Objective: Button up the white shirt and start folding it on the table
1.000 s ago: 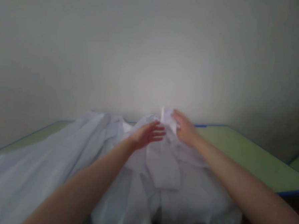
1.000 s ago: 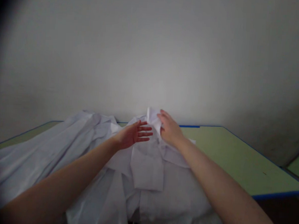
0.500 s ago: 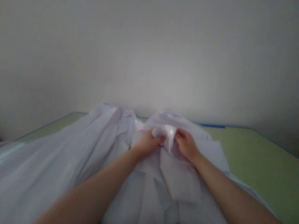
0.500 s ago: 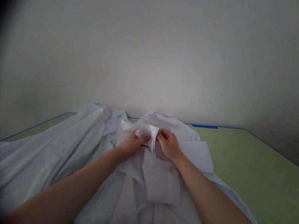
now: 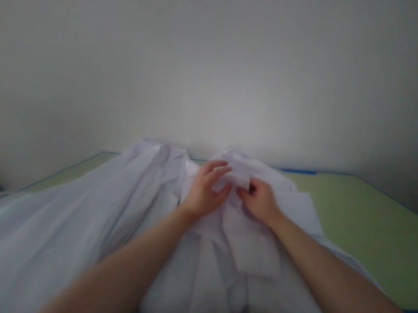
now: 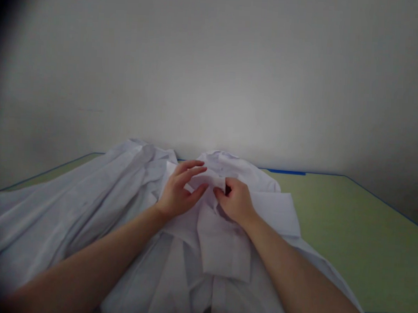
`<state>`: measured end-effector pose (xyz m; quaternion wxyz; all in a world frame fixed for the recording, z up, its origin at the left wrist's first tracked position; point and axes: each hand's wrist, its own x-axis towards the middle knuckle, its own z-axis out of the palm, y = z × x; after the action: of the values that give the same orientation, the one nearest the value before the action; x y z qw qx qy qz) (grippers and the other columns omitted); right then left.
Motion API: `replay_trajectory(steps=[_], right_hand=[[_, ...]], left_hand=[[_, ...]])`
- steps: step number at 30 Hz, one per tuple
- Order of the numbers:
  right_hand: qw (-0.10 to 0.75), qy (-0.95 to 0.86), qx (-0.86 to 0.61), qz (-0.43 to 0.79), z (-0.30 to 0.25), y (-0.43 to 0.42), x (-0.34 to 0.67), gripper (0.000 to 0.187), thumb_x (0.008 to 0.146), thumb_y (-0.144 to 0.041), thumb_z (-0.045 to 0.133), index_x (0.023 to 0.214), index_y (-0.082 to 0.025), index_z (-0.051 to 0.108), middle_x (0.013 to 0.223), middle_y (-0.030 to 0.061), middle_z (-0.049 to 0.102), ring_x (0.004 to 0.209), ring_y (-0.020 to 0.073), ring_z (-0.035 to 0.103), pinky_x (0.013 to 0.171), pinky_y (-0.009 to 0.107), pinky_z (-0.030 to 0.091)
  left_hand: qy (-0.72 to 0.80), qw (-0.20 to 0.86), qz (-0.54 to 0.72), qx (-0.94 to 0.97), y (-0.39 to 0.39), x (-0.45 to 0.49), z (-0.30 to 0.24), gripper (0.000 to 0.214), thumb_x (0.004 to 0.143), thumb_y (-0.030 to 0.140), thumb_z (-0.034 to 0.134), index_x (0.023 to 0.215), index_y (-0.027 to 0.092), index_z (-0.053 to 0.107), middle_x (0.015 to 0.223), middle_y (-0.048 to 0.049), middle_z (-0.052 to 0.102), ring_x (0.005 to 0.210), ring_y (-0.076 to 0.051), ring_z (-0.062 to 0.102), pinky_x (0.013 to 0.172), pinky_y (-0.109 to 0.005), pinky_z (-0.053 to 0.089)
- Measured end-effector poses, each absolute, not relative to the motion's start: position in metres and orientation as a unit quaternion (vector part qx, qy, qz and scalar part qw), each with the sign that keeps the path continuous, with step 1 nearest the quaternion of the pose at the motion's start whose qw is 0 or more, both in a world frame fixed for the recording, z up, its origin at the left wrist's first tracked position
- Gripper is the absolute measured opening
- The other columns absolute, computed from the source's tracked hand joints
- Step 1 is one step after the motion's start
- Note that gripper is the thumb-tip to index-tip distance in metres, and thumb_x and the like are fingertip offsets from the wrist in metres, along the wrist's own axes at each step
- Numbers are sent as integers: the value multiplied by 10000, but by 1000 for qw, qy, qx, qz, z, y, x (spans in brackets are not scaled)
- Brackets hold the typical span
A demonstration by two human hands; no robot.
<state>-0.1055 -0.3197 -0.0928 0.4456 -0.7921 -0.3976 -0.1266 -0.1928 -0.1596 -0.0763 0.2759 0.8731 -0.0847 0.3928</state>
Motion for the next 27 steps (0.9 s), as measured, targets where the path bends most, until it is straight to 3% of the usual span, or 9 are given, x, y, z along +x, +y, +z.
replay_trajectory(steps=[4, 8, 12, 15, 20, 25, 27], right_hand=[[423, -418, -785, -176, -94, -317, -111, 115, 712, -265, 563, 651, -179, 516, 575, -15, 487, 542, 104, 398, 517, 226, 275], [453, -440, -754, -180, -98, -316, -109, 102, 689, -210, 562, 667, -181, 467, 615, -22, 460, 581, 104, 397, 545, 220, 298], [501, -467, -709, -167, -97, -319, -106, 163, 659, -173, 596, 639, -179, 434, 650, -20, 449, 630, 106, 409, 579, 218, 327], [538, -481, -684, -110, -94, -322, -106, 216, 668, -277, 647, 657, -178, 455, 704, -5, 481, 651, 108, 440, 590, 219, 360], [598, -399, -695, 1, -98, -320, -100, 272, 744, -444, 580, 806, -185, 525, 645, -15, 522, 549, 98, 458, 513, 209, 367], [552, -380, -742, -2, -106, -316, -92, 238, 698, -392, 632, 737, -161, 592, 586, -24, 524, 518, 88, 443, 487, 198, 339], [556, -370, -744, 0, -105, -318, -91, 250, 742, -403, 581, 699, -156, 593, 550, -28, 500, 502, 86, 429, 477, 197, 329]], left_hand=[[-135, 248, 352, 892, -162, -193, -74, 311, 791, 302, 578, 1088, 215, 614, 1071, -67, 614, 1037, -176, 536, 959, -319, 399], [-163, 251, 365, 881, -158, -187, -83, 132, 791, 209, 554, 844, 205, 676, 912, -45, 663, 888, -151, 596, 845, -300, 472], [-185, 260, 396, 861, -155, -184, -90, 125, 724, 106, 572, 755, 195, 655, 948, -28, 679, 881, -146, 620, 812, -290, 496], [-171, 277, 392, 861, -156, -184, -92, 142, 697, 66, 552, 715, 187, 623, 994, -24, 677, 897, -139, 627, 810, -273, 501], [-173, 322, 362, 858, -159, -186, -91, 154, 652, 31, 517, 690, 174, 558, 1061, -48, 655, 955, -149, 611, 834, -283, 487], [-197, 331, 357, 851, -158, -188, -84, 148, 590, 22, 496, 630, 165, 495, 1128, -72, 591, 1049, -185, 540, 900, -327, 430], [-199, 335, 350, 852, -157, -189, -82, 139, 574, 32, 485, 617, 164, 473, 1009, -61, 613, 963, -181, 552, 849, -317, 438]])
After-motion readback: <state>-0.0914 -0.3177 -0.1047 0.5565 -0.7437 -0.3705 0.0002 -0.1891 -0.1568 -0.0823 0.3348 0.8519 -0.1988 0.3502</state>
